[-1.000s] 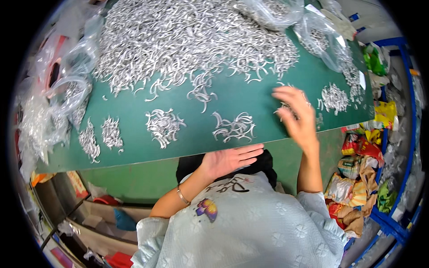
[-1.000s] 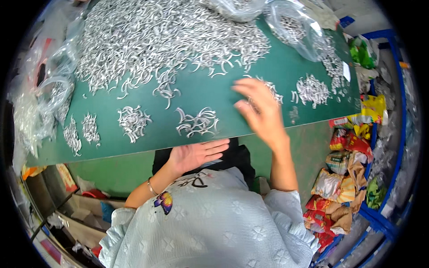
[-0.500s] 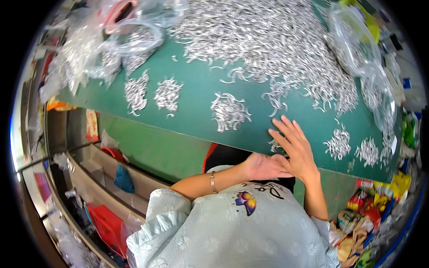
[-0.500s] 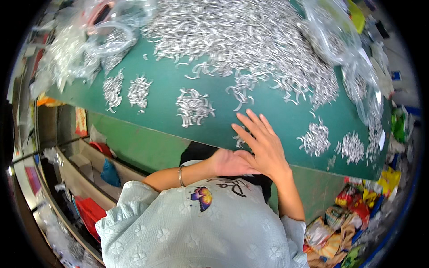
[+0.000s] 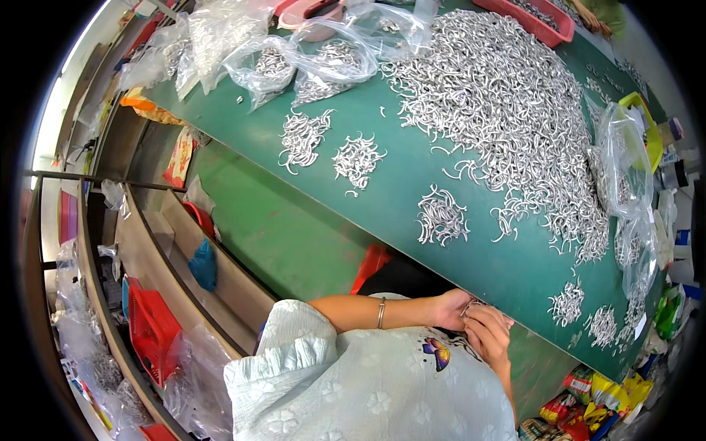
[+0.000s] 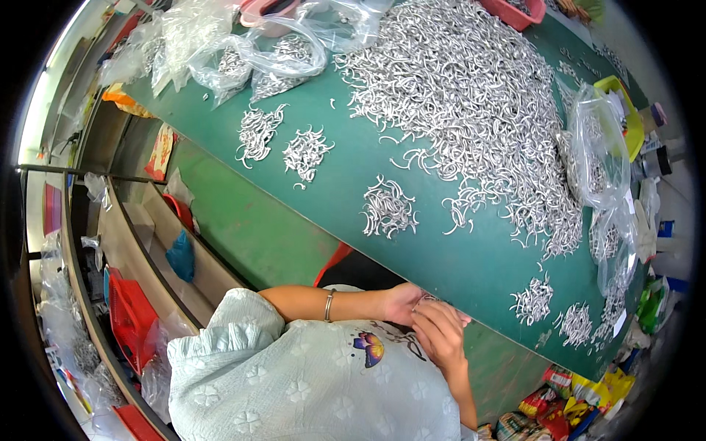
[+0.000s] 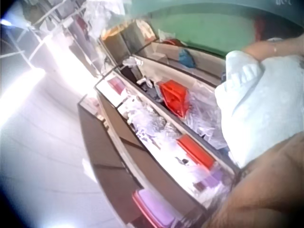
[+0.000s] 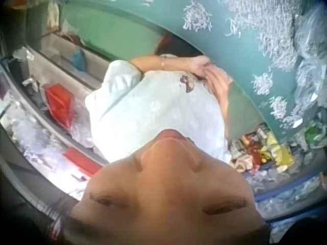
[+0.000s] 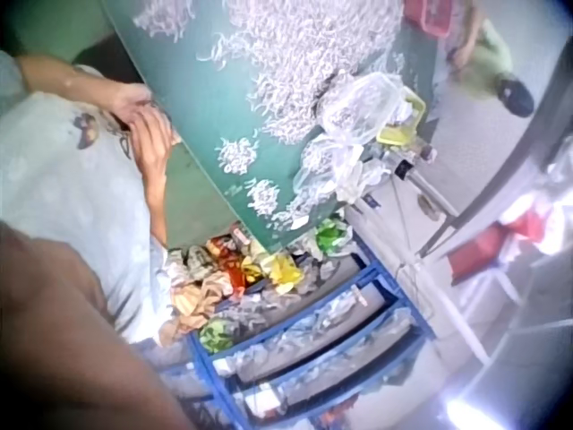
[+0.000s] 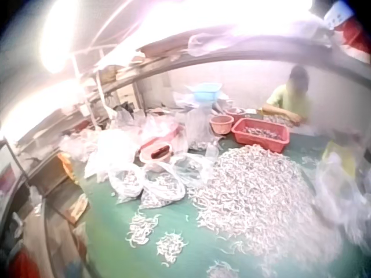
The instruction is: The person sorts metal hooks on a green table by hand, picking them from a large pile to form smaller groups. They then collect a handful of the hooks and place them into a plastic bag.
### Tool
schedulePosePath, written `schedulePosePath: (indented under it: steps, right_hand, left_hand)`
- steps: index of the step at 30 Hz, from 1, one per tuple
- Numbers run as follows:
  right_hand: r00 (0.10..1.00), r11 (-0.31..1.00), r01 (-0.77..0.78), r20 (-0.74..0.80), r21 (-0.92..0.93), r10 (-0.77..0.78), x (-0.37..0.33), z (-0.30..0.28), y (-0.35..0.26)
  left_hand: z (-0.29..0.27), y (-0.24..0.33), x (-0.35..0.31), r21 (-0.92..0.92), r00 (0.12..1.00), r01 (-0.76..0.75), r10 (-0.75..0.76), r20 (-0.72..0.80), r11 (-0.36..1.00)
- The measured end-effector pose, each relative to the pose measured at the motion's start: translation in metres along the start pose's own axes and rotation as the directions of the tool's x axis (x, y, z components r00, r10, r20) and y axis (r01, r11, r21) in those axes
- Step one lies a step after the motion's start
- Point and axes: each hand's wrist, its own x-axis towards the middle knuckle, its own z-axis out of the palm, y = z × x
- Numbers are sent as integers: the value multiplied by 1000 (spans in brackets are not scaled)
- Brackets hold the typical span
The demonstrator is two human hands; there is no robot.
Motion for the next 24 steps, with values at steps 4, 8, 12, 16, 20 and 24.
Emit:
schedulePosePath:
  steps: [4,8,12,16,20,24]
  right_hand:
    - [984,990,67,-171,127,-45,8,10,-4]
    - [929,976,-16,-357,217,95,12,9,-5]
    - [825,952,-193,-487,236,288,15,2,5]
    - [826,910,-238,-422,339,373,26,9,6]
    - [833,873,-241,-371,424,411,36,18,6]
    - [849,875,-251,-340,415,405,41,19,4]
  left_hand:
    - [-31,-1,-8,-18,981,-27,23,-193,999]
    - [-16,10,-62,169,940,-46,100,-327,985]
    - [43,27,-123,522,901,-94,295,-316,848]
    - [79,29,-151,496,866,-308,455,-207,812]
    - [117,32,-143,417,773,-524,620,-133,742]
    - [130,49,-135,233,729,-656,683,-50,718]
